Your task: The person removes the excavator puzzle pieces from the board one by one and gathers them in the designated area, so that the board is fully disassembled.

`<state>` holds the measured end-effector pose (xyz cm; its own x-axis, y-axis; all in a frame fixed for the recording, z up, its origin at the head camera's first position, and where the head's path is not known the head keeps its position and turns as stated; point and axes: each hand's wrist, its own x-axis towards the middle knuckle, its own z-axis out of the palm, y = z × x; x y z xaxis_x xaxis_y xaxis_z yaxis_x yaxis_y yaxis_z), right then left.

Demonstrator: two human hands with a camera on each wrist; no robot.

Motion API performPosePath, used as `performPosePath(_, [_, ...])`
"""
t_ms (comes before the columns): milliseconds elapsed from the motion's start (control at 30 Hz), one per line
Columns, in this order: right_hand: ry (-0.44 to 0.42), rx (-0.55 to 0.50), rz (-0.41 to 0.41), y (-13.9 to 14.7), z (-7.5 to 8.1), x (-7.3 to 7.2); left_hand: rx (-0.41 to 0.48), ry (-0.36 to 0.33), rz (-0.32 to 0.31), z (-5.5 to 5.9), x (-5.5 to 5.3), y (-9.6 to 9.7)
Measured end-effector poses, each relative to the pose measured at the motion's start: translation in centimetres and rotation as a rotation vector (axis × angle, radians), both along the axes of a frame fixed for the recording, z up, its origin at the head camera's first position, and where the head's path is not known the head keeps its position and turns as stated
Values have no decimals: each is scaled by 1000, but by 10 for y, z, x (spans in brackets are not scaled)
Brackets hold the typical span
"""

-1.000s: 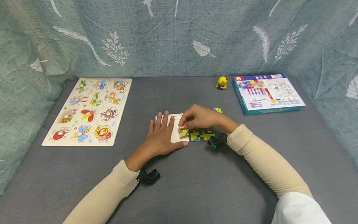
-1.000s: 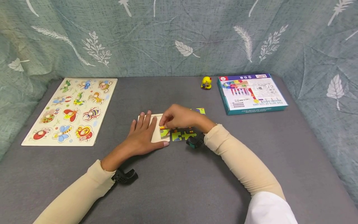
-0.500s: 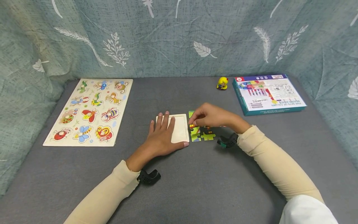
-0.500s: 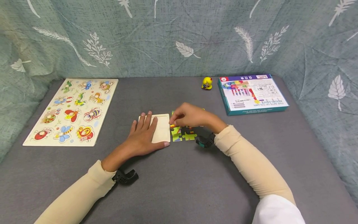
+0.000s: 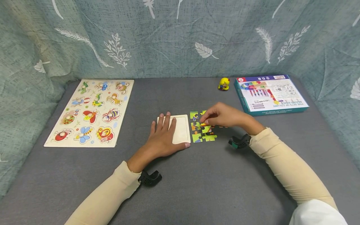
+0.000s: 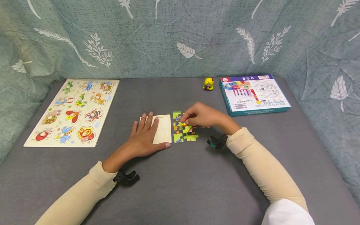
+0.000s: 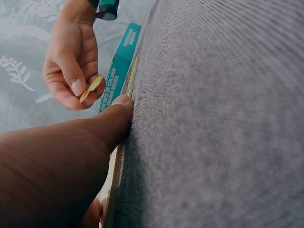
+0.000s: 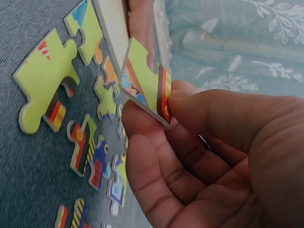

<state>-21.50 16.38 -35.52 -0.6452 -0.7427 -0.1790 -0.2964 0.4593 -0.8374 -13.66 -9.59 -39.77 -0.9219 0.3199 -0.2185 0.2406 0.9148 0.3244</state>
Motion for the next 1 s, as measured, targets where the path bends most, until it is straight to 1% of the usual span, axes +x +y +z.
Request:
performPosePath(167, [5, 25, -13, 5, 1, 1, -2, -8, 3, 1, 1, -1])
performPosePath(333, [17, 37, -17, 13, 0, 4, 1, 3, 3, 1, 1, -1])
performPosePath(600, [-22, 43, -36, 33, -3, 10, 4, -6, -4, 0, 2, -1])
performPosePath(833, [-6, 66, -44, 42, -2, 14, 7, -3, -2, 1, 0, -2])
performPosePath(1000, [-10, 78, -39, 46, -3, 16, 2, -6, 0, 1, 0, -2])
